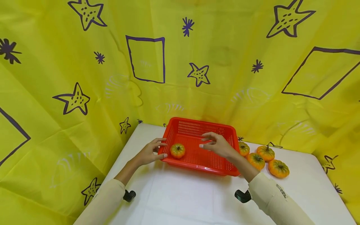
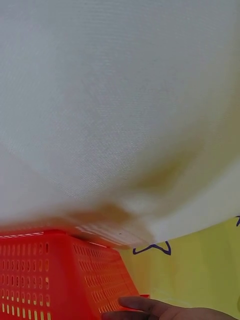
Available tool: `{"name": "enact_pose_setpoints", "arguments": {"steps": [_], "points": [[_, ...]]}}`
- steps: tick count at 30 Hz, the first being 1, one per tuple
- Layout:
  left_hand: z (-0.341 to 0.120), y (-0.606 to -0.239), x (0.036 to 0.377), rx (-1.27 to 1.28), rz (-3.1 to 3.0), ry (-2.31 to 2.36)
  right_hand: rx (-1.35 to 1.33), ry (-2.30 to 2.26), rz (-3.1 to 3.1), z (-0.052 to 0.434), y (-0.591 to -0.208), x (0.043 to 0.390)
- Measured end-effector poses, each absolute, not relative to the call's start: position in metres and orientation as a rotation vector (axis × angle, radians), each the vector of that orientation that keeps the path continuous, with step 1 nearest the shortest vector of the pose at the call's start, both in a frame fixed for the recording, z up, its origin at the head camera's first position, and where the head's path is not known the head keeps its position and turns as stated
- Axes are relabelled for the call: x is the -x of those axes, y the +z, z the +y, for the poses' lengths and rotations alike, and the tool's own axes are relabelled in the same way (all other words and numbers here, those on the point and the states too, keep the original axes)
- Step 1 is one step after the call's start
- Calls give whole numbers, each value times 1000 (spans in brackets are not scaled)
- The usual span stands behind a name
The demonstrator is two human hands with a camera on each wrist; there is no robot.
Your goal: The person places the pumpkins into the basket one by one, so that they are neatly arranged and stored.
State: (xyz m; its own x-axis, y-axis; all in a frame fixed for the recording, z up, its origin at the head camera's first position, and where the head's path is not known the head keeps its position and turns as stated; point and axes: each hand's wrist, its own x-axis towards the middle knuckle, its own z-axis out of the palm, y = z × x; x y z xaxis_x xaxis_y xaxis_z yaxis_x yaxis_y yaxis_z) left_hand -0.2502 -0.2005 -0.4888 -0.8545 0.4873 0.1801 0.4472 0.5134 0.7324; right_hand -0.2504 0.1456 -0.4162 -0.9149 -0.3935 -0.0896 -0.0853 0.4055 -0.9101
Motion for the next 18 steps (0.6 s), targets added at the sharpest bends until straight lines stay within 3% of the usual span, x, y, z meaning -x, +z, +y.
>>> {"name": "enact_pose_setpoints", "arguments": {"steps": [12,18], "points": [[-198,-485,247,-783,2702,1245,521,-1508,2427,166,-398,218],[-197,-482,246,-755,2685,1256,526,-1535,2454,183,-412,217]]}}
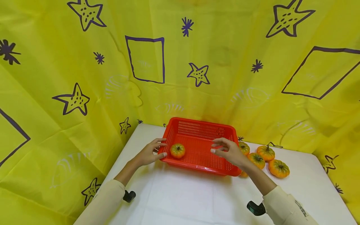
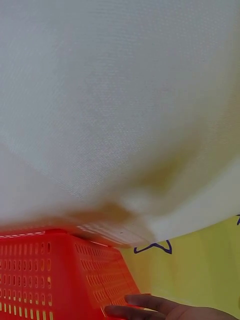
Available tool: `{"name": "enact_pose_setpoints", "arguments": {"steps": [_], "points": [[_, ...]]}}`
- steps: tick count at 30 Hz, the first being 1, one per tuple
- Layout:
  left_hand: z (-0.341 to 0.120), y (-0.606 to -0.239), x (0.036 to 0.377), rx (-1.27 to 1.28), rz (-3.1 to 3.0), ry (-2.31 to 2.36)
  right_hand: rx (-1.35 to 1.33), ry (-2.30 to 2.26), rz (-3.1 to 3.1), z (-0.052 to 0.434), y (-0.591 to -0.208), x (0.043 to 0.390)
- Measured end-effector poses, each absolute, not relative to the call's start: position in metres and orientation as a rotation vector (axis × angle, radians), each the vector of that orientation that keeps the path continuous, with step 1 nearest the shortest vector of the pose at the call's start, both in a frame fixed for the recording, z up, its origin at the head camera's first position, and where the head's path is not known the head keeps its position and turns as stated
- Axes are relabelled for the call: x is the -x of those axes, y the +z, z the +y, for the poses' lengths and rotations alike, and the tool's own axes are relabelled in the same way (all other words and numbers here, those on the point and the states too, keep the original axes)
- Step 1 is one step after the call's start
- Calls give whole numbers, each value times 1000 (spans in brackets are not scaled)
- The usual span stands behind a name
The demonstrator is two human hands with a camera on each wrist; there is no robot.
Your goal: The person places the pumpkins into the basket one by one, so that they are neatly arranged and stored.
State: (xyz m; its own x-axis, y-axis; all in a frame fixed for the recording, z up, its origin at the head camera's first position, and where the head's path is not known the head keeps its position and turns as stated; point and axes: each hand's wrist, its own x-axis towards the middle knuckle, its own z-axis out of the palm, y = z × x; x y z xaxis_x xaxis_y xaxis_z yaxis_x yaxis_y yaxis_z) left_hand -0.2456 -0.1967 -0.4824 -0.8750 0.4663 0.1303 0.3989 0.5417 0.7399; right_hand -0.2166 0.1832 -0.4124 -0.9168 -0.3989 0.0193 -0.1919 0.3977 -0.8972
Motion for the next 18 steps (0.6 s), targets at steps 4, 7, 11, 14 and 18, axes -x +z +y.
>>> {"name": "enact_pose_setpoints", "arguments": {"steps": [4,7,11,14,18], "points": [[-197,-482,245,-761,2671,1271,516,-1572,2441,195,-419,215],[-198,-483,245,-772,2681,1253,540,-1604,2440,202,-419,212],[-200,-484,246,-767,2683,1246,561,-1603,2477,210,-418,209],[-201,-485,246,-756,2674,1256,546,-1587,2495,215,-418,206],[-202,-485,247,-755,2674,1255,499,-1578,2504,221,-417,202]]}}
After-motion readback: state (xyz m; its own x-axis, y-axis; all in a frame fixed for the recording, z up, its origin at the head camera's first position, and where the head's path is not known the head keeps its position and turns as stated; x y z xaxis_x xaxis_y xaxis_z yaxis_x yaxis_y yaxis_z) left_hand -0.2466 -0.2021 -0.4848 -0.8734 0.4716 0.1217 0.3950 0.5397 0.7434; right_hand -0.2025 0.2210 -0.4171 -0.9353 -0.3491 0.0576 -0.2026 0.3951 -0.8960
